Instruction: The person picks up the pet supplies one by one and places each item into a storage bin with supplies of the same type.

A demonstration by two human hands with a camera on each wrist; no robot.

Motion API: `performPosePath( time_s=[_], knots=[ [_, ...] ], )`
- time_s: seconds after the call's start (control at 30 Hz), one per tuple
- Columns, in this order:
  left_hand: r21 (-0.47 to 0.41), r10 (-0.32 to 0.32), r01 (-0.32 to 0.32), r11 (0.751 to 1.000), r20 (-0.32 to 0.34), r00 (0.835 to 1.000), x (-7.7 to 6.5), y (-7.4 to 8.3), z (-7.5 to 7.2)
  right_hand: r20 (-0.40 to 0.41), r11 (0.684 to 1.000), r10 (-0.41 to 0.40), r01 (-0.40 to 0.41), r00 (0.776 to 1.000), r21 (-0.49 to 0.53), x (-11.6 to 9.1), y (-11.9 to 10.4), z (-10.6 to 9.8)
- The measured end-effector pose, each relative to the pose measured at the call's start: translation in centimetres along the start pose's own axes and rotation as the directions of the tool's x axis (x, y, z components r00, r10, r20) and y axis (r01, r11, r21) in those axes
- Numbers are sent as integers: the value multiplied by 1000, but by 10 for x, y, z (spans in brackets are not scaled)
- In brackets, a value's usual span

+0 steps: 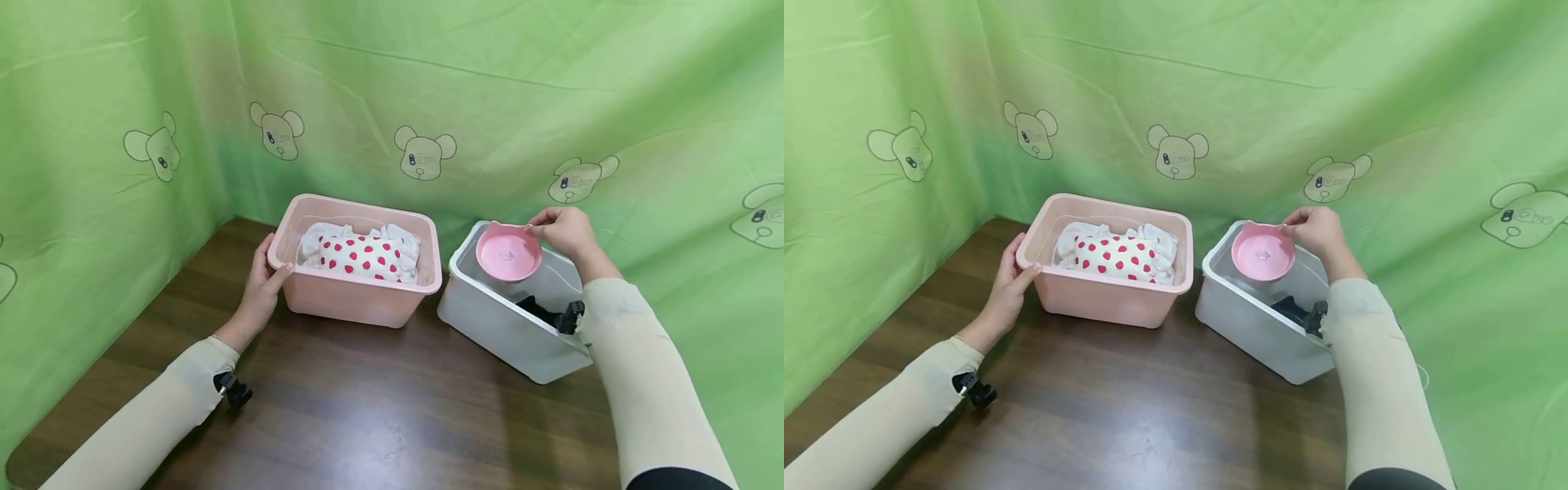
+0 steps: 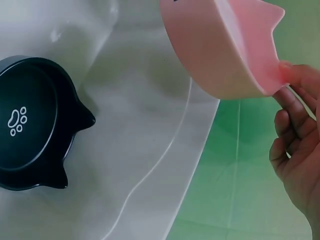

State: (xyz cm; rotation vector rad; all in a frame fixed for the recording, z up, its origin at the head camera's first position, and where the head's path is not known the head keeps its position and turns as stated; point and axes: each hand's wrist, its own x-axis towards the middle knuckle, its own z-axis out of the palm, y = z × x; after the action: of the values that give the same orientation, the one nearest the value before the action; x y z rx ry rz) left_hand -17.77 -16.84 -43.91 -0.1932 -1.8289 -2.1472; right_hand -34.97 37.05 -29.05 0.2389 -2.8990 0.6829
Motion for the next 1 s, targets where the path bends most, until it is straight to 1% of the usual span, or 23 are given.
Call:
performPosePath(
  time_s=[0.1,0.23,0.33,0.4,0.5,0.6,0.73,0.93,1.0],
  knots=[
    [-5,-1,1,1000,-4,1000,-1,-1,1,25,1000,-2,2,1000,-5,3,3,3],
    [0,-19,19,1000,-6,1000,-3,-1,0,56,1000,-10,10,998,-2,6,9,10],
    [11,-17,17,1000,-4,1000,-3,-1,0,35,1000,-25,25,999,16,8,13,12],
    [12,-4,4,1000,-1,1000,-2,-1,-1,20,999,-32,32,999,26,10,16,12],
    [0,8,-8,1000,3,1000,0,-2,-1,25,999,-32,31,999,27,12,19,13],
    [-11,17,-17,1000,0,1000,1,-2,-2,53,999,-38,37,998,21,16,18,15],
    [-12,8,-8,1000,-14,1000,0,-3,-2,87,998,-56,55,995,10,20,15,21],
    [-40,6,-6,999,-14,1000,-2,-2,-1,136,998,-66,63,988,22,16,13,35],
    [-40,8,-8,999,-6,1000,-2,-2,0,156,998,-62,61,986,8,14,15,40]
  ],
)
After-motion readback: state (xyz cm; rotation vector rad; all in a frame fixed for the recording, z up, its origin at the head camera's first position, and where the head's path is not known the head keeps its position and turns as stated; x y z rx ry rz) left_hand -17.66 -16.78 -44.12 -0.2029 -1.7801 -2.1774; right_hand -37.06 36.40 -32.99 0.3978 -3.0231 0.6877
